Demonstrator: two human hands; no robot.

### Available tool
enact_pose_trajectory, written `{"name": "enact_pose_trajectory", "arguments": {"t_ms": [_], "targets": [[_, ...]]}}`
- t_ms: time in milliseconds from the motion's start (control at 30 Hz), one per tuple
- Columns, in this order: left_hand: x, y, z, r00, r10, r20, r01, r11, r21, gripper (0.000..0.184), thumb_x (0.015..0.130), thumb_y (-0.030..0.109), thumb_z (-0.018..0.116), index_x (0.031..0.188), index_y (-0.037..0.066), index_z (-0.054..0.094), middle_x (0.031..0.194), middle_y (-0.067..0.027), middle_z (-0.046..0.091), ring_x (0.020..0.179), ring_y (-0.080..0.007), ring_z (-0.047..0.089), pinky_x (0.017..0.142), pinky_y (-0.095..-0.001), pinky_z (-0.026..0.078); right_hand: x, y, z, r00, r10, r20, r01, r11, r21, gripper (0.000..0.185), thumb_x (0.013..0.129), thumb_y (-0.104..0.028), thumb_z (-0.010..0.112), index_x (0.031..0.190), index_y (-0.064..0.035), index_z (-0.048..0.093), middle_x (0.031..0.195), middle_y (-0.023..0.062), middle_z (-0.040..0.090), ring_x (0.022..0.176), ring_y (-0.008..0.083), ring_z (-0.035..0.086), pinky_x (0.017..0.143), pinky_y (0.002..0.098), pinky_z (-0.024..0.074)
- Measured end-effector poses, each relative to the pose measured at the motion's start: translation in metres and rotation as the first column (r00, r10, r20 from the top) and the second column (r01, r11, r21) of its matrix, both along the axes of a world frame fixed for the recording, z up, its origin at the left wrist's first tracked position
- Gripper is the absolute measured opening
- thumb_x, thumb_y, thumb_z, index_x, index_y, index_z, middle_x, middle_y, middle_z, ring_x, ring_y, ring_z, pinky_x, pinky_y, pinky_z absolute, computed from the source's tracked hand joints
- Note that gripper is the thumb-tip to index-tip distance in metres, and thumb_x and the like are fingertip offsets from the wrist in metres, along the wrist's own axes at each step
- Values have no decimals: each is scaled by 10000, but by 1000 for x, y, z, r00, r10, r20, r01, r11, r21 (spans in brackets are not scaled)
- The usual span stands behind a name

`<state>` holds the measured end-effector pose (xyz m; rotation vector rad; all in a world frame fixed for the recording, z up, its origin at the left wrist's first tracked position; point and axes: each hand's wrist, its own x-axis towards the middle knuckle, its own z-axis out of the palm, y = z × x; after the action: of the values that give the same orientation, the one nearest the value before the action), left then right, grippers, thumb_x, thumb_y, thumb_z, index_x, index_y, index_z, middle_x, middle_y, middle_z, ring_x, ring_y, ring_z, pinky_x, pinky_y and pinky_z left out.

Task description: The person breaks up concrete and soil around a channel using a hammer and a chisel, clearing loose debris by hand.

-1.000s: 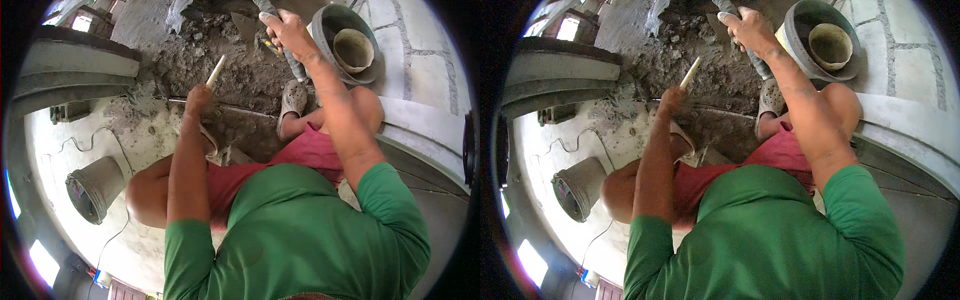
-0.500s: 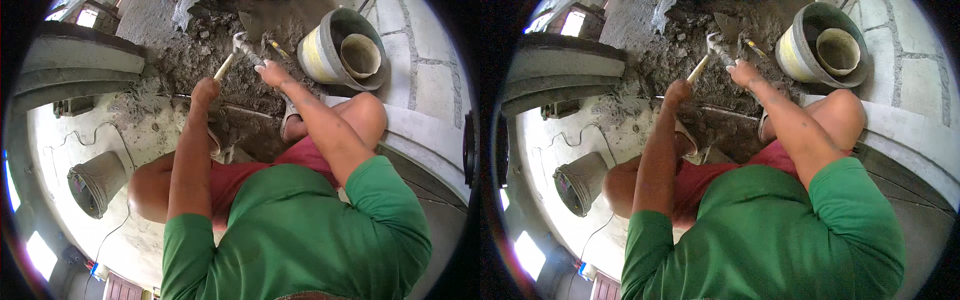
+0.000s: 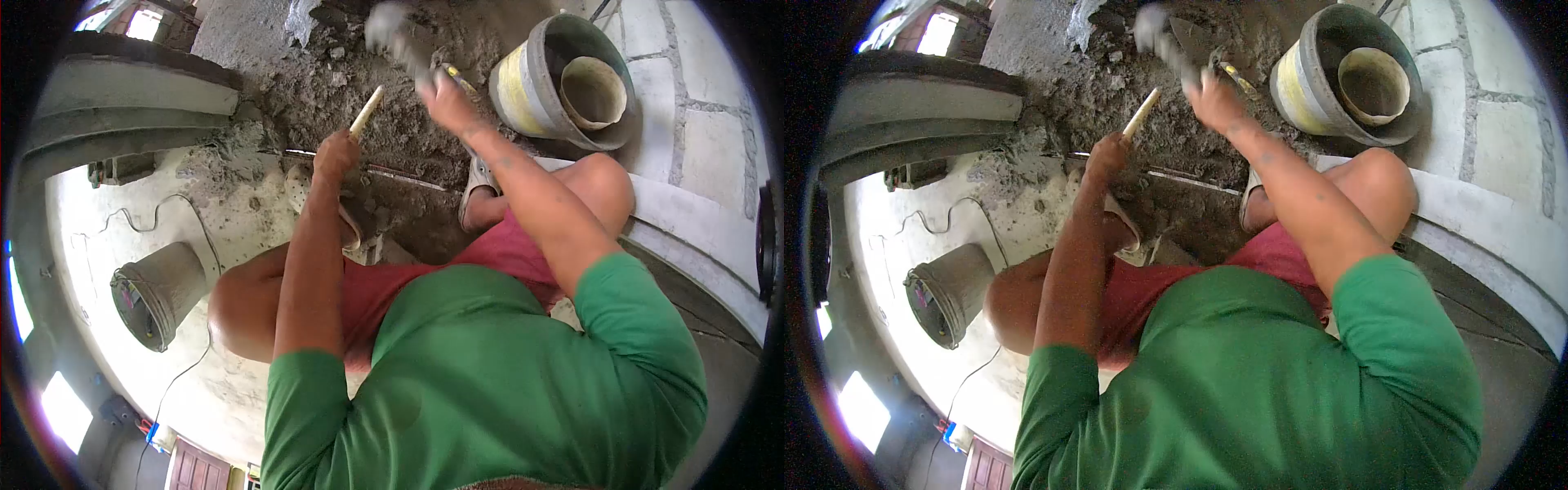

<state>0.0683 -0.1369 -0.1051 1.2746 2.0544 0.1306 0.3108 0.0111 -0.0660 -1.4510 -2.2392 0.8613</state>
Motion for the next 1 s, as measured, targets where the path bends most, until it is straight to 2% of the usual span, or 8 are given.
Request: {"name": "enact_pose_trajectory", "arguments": {"t_ms": [67,233,267,433,500,567,667,1000], "targets": [[-1,5,1,1000,-21,-4,21,1000,-14,327,939,327,530,1113,75,642,1063,-220,674,992,-427,638,833,-535,506,7,-19,-14,954,39,298,49,958,-284,635,945,-477,519,1227,91,542,1128,327,628,1003,452,640,857,511,507],[3,6,3,999,-23,-44,23,1000,3,304,925,289,540,1068,51,663,1005,-216,688,958,-425,654,823,-530,513,5,33,72,993,-112,33,111,822,-559,529,920,-516,579,1009,3,637,883,135,676,724,229,653,693,408,535],[3,10,4,999,-23,-41,23,1000,1,304,925,289,540,1068,51,663,1005,-216,688,958,-425,654,823,-530,513,0,51,92,992,-120,-26,94,875,-475,551,927,-562,566,1040,-24,607,780,46,575,581,96,514,467,278,463],[2,21,18,994,-97,-42,93,991,-95,291,897,287,573,975,35,698,975,-222,696,910,-412,674,789,-514,536,-36,79,232,899,-269,-346,229,961,-154,726,997,-501,482,1420,80,380,721,52,551,542,145,507,476,311,460],[-4,22,-3,996,-85,-3,85,991,-100,299,887,292,582,979,33,700,979,-226,695,919,-407,676,791,-512,536,-57,66,224,831,-439,-341,411,898,-155,735,996,-526,464,1446,47,372,721,43,535,549,145,487,492,303,469],[-12,26,-5,997,-69,23,71,993,-90,307,877,296,590,983,31,703,983,-229,694,927,-402,677,793,-511,537,-32,58,94,950,-234,-208,261,958,115,512,982,-479,478,880,13,579,814,166,644,650,213,640,527,378,500],[0,14,-12,997,-81,18,82,993,-87,344,856,326,612,1005,31,704,994,-237,691,951,-407,671,801,-521,533,12,-4,-13,789,393,472,-176,881,-440,494,968,-405,506,1211,10,617,1174,293,626,1087,419,616,968,477,458],[-29,4,9,838,288,464,-138,934,-329,293,970,289,536,1097,44,634,705,-86,575,615,-250,548,586,-478,448,21,49,101,926,-349,-143,222,812,-539,523,928,-490,591,1033,21,554,701,59,551,530,135,547,413,329,473]]}}
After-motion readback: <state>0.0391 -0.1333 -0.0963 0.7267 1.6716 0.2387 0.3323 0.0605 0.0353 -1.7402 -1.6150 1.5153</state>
